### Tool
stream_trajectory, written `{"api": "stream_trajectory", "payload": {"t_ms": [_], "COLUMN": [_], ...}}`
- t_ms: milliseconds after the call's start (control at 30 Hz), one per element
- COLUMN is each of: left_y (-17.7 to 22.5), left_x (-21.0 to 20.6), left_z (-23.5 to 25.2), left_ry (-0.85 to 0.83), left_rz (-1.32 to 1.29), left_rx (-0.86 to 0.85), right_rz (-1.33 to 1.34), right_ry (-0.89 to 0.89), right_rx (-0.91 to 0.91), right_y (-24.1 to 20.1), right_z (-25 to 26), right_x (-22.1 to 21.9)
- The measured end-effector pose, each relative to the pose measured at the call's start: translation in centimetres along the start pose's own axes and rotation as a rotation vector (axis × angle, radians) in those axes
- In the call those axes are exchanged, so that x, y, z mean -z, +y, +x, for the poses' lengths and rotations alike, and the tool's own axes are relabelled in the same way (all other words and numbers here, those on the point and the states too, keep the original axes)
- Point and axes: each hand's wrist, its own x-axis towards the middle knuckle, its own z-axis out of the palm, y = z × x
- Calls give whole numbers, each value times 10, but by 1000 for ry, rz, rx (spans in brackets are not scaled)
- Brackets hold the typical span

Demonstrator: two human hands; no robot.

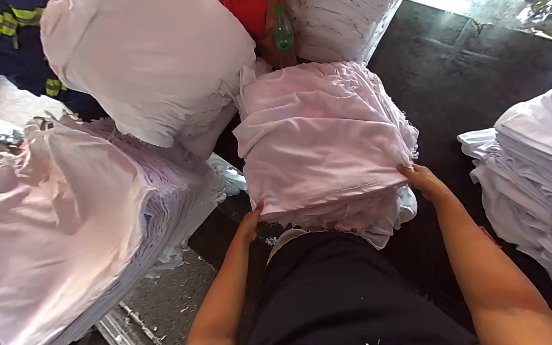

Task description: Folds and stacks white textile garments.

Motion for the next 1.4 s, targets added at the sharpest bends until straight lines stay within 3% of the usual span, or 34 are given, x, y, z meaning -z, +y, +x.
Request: {"api": "stream_trajectory", "payload": {"t_ms": [200,300,367,433,500,567,633,700,767,833,1033,1300,1400], "left_y": [10,25,58,99,130,145,135,101,60,28,-6,-5,-1], "left_x": [7,8,16,29,44,49,39,23,10,2,0,8,9], "left_z": [-24,-26,-40,-62,-78,-77,-59,-26,1,11,17,10,9], "left_ry": [-26,-1,24,73,92,28,71,122,107,48,-29,-61,-62], "left_rz": [-50,65,179,202,-5,-240,-213,-2,65,37,-125,-195,-156], "left_rx": [108,74,-50,-296,-613,-794,-682,-388,-129,16,-18,36,55], "right_rz": [122,39,-13,-4,82,207,209,53,-95,-187,32,115,88], "right_ry": [-84,-17,33,87,191,278,285,206,113,36,-40,-79,-42], "right_rx": [-131,-20,129,258,374,437,395,249,114,35,-16,-109,-44], "right_y": [-11,-27,-50,-79,-105,-121,-122,-105,-65,-24,-6,-21,-21], "right_z": [-15,-17,-21,-29,-37,-39,-36,-26,-7,11,5,0,0], "right_x": [4,18,37,53,64,66,58,41,24,13,7,9,15]}}
